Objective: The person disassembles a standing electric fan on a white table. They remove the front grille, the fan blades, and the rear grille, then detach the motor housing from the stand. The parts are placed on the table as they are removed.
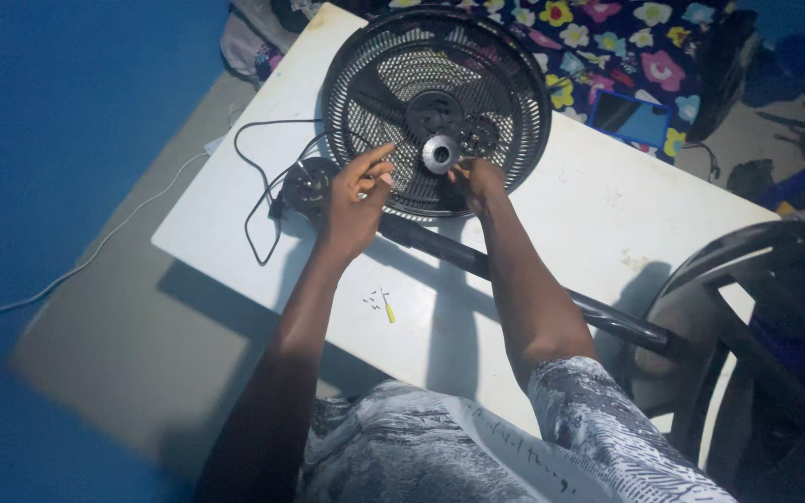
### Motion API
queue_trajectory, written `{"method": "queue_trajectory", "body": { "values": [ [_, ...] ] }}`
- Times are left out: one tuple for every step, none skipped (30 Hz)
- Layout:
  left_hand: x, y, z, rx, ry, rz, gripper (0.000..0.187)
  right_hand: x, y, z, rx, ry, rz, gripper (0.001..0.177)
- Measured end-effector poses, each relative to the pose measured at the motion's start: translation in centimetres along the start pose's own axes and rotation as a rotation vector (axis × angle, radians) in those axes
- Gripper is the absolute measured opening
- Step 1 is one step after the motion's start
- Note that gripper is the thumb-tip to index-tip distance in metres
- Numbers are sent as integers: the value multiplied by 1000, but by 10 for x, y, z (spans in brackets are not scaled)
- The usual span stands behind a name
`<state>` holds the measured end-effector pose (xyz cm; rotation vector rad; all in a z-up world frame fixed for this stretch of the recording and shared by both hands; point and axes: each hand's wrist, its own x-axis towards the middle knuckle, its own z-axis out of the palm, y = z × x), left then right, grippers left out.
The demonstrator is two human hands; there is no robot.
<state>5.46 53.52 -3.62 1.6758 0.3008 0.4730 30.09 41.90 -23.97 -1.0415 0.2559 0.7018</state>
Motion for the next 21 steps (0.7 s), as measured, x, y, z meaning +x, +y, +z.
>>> {"method": "queue_trajectory", "body": {
  "values": [
    [0, 1, -1, 6, 12, 4, 38, -8, -4, 1, -5, 6, -18, 21],
    [0, 1, -2, 11, 22, 7, 38, -17, -7, 3, -10, 15, -36, 21],
    [0, 1, -3, 16, 33, 11, 39, -27, -12, 6, -15, 23, -55, 22],
    [0, 0, -4, -13, 30, 14, 38, -36, -18, 10, -40, 23, -69, 21],
    [1, 0, -4, -43, 27, 16, 37, -47, -25, 15, -65, 23, -83, 21],
    [1, -1, -4, -74, 21, 16, 36, -58, -29, 19, -90, 27, -97, 20],
    [1, -2, -5, -79, 21, 2, 37, -70, -31, 24, -88, 9, -130, 21],
    [1, -3, -6, -86, 20, -9, 38, -81, -36, 29, -88, -9, -167, 21],
    [2, -5, -6, -92, 20, -22, 39, -92, -40, 34, -89, -27, -204, 22],
    [3, -6, -6, -104, 16, -17, 39, -104, -43, 40, -107, -13, -230, 21],
    [4, -7, -5, -116, 12, -13, 39, -116, -46, 45, -126, 1, -256, 20],
    [5, -9, -6, -126, 8, -10, 39, -128, -47, 49, -143, 16, -280, 19],
    [5, -11, -5, -147, 1, 17, 38, -140, -49, 53, -169, 18, -308, 19],
    [5, -12, -5, -169, -6, 42, 38, -152, -51, 57, -195, 20, -336, 20],
    [6, -14, -5, -191, -12, 68, 38, -163, -52, 61, -222, 23, -364, 20],
    [6, -16, -5, -182, -21, 61, 38, -173, -54, 65, -238, 48, -364, 21],
    [6, -17, -6, -173, -30, 54, 38, -182, -54, 69, -254, 72, -364, 22],
    [6, -18, -7, -164, -35, 47, 38, -190, -55, 73, -272, 94, -362, 23],
    [6, -19, -8, -154, -44, 69, 37, -199, -55, 75, -271, 92, -386, 24],
    [4, -20, -11, -142, -51, 89, 37, -206, -52, 77, -269, 87, -406, 24],
    [3, -21, -13, -130, -58, 108, 36, -213, -50, 80, -268, 82, -425, 25]
  ]
}}
